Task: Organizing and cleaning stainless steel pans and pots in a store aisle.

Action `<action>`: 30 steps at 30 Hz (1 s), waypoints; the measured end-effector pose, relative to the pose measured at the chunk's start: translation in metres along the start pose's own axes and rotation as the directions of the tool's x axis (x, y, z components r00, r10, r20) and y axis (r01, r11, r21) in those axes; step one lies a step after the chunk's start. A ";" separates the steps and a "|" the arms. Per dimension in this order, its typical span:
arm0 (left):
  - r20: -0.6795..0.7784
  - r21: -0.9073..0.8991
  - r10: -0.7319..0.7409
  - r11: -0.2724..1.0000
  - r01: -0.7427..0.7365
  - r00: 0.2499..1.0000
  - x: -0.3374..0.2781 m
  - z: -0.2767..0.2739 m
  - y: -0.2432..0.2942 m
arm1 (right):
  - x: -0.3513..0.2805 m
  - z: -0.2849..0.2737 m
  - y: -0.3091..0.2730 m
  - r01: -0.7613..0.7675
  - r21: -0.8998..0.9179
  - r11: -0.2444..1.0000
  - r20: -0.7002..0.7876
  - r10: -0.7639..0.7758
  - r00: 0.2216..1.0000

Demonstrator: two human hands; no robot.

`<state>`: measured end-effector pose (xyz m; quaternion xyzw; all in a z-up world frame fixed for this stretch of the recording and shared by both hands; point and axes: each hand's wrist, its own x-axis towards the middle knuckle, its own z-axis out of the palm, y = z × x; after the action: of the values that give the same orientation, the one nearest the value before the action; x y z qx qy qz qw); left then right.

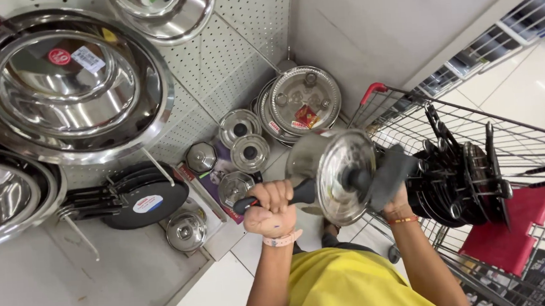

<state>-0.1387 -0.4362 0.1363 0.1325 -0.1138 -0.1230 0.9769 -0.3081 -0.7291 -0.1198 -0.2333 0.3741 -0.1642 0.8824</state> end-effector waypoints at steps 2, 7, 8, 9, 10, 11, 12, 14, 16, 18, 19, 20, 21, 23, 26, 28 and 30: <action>-0.053 -0.043 0.028 0.999 -0.030 0.998 0.004 0.007 -0.003 | -0.010 0.019 0.007 0.126 0.031 0.992 -0.018 -0.126 0.992; -0.200 -0.139 0.089 0.983 -0.118 0.976 0.013 0.017 -0.015 | -0.045 0.089 0.037 0.430 0.088 0.899 -0.088 -0.423 0.902; -0.212 -0.126 0.123 0.980 -0.152 0.970 0.016 0.019 -0.018 | -0.050 0.106 0.041 0.487 0.097 0.868 -0.101 -0.479 0.872; -0.223 -0.112 0.157 0.976 -0.186 0.962 0.020 0.021 -0.021 | -0.055 0.123 0.045 0.543 0.106 0.833 -0.116 -0.532 0.839; -0.219 -0.117 0.148 0.977 -0.177 0.964 0.022 0.023 -0.023 | -0.055 0.118 0.047 0.597 0.112 0.794 -0.131 -0.584 0.801; -0.216 -0.103 0.174 0.975 -0.199 0.961 0.024 0.025 -0.025 | -0.056 0.115 0.053 0.649 0.117 0.752 -0.146 -0.633 0.760; -0.209 -0.087 0.204 0.970 -0.226 0.956 0.029 0.027 -0.025 | -0.051 0.120 0.062 0.696 0.125 0.707 -0.157 -0.679 0.717; -0.192 -0.103 0.205 0.968 -0.228 0.960 0.036 0.029 -0.031 | -0.030 0.088 0.104 0.735 -0.252 0.630 -0.224 -0.777 0.589; -0.178 -0.119 0.210 0.965 -0.233 0.961 0.043 0.030 -0.033 | -0.037 0.091 0.117 0.640 -0.598 0.482 -0.226 -0.868 0.443; -0.129 -0.104 0.227 0.965 -0.241 0.965 0.048 0.028 -0.037 | -0.073 0.126 0.097 0.611 -0.788 -0.080 0.248 -0.949 0.196; -0.129 -0.108 0.230 0.964 -0.244 0.965 0.049 0.035 -0.040 | -0.088 0.142 0.085 0.613 -0.785 -0.085 0.252 -0.948 0.192; -0.148 -0.088 0.237 0.964 -0.251 0.960 0.050 0.041 -0.041 | -0.103 0.160 0.075 0.592 -0.788 -0.170 0.336 -0.924 0.182; -0.167 -0.067 0.244 0.964 -0.258 0.955 0.051 0.048 -0.042 | -0.118 0.177 0.065 0.570 -0.781 -0.254 0.417 -0.893 0.173; -0.231 -0.092 0.214 0.966 -0.241 0.949 0.047 0.052 -0.048 | -0.084 0.147 0.089 0.601 -0.692 -0.399 0.594 -0.788 0.161; -0.299 -0.157 0.126 0.971 -0.179 0.946 0.037 0.046 -0.064 | -0.079 0.162 0.078 0.525 -0.508 -0.683 0.840 -0.528 0.126; -0.306 -0.194 0.071 0.972 -0.135 0.949 0.032 0.043 -0.072 | -0.084 0.178 0.063 0.412 -0.407 -0.815 0.912 -0.388 0.134; -0.303 -0.147 0.048 0.984 -0.096 0.952 0.028 0.043 -0.079 | -0.084 0.175 0.055 0.516 -0.326 -0.792 0.942 -0.316 0.111</action>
<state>-0.1397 -0.5278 0.1598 0.0665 0.0406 -0.0745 0.9942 -0.2292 -0.5931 0.0067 -0.9298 0.0085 -0.3660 0.0380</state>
